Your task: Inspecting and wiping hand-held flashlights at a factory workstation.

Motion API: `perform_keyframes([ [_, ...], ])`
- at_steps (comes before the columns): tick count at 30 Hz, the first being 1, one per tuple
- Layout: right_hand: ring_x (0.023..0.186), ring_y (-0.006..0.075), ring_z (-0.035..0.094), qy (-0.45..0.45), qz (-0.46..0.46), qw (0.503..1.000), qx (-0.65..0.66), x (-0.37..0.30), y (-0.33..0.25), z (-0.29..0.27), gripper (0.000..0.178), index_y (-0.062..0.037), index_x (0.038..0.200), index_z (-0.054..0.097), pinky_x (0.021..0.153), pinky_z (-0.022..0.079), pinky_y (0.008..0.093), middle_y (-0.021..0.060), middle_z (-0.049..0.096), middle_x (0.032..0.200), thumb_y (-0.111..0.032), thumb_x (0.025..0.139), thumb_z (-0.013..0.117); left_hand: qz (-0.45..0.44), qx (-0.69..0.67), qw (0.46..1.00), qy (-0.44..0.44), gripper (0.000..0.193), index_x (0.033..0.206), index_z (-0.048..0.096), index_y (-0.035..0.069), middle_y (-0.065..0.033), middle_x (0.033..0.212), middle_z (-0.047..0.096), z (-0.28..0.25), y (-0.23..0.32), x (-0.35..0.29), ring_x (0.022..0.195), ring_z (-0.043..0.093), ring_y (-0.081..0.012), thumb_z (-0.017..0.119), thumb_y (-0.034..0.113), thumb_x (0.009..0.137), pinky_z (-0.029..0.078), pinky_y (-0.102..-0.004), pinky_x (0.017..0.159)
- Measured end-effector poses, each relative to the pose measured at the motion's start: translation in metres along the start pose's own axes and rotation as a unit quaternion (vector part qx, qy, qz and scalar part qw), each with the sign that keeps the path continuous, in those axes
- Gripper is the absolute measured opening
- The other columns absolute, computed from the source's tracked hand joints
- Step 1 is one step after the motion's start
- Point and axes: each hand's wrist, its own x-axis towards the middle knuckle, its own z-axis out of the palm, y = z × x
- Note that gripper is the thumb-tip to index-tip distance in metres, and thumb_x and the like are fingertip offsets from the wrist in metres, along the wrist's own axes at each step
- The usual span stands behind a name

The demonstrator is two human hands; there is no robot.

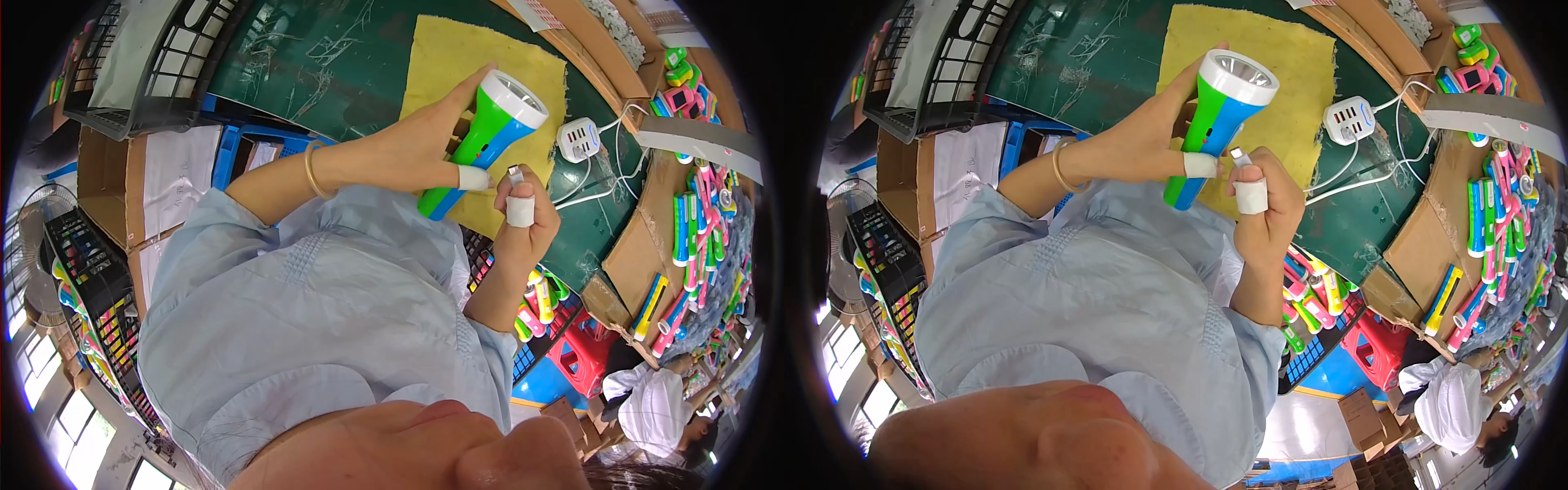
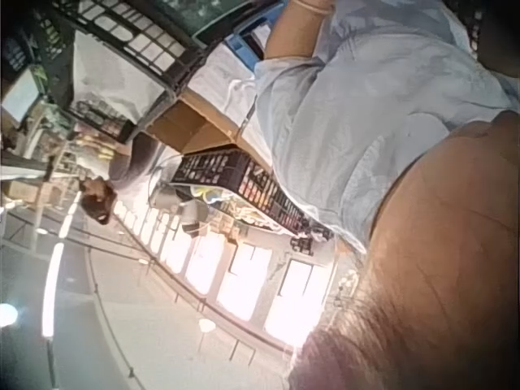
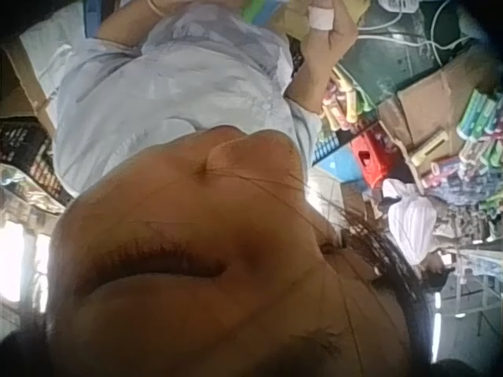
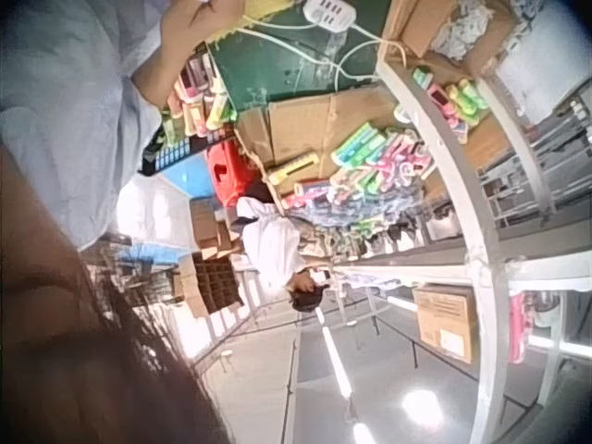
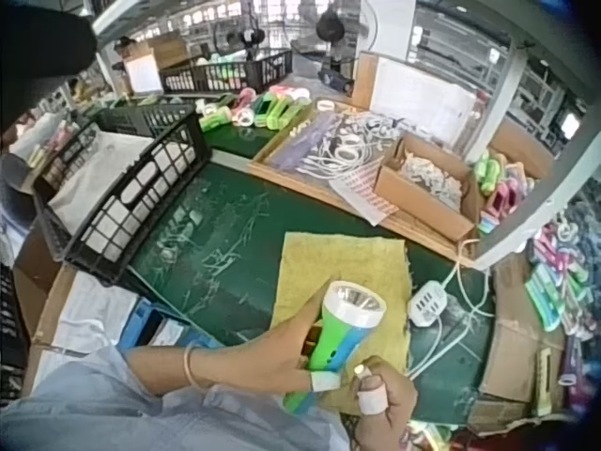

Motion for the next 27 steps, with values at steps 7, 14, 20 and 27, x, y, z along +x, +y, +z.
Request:
perform_keyframes([
  [7,0.050,0.0118,0.039,-0.076,-0.010,0.994,-0.075,0.015,-0.007,0.001,0.021,0.0024,0.067,0.048,0.046,0.030,0.0250,0.0061,0.043,0.057,-0.009,0.083,0.055,0.007,0.113,0.991,0.075,0.067,0.117,0.037,0.000,-0.0107,0.091,0.052,0.003,-0.004,0.003,0.081,0.053,-0.0164,0.071,0.017,0.062,0.044,-0.0286,0.070],
  [14,0.046,0.0198,0.040,-0.036,-0.001,0.969,-0.246,0.014,-0.024,0.006,0.020,0.0018,0.069,0.048,0.043,0.031,0.0300,0.0114,0.043,0.058,-0.010,0.083,0.057,-0.042,0.116,0.987,0.100,0.062,0.112,0.038,-0.001,-0.0135,0.085,0.053,0.008,0.001,0.004,0.072,0.054,-0.0200,0.070,0.013,0.060,0.045,-0.0306,0.062],
  [20,0.049,0.0341,0.047,0.035,-0.077,0.938,-0.337,0.018,-0.005,0.023,0.019,-0.0002,0.069,0.046,0.044,0.034,0.0365,0.0155,0.047,0.058,-0.009,0.083,0.056,0.044,0.168,0.970,0.171,0.064,0.114,0.034,-0.001,-0.0174,0.084,0.054,0.015,-0.007,0.010,0.073,0.058,-0.0303,0.068,0.008,0.061,0.045,-0.0342,0.062],
  [27,0.054,0.0144,0.054,0.099,-0.103,0.956,-0.256,-0.006,-0.025,0.015,0.022,0.0003,0.102,0.056,0.054,0.042,0.0252,0.0097,0.064,0.077,0.001,0.083,0.047,-0.039,0.108,0.975,0.188,0.060,0.114,0.039,-0.001,-0.0130,0.094,0.056,-0.011,-0.013,0.018,0.083,0.056,-0.0199,0.073,0.016,0.068,0.045,-0.0306,0.068],
])
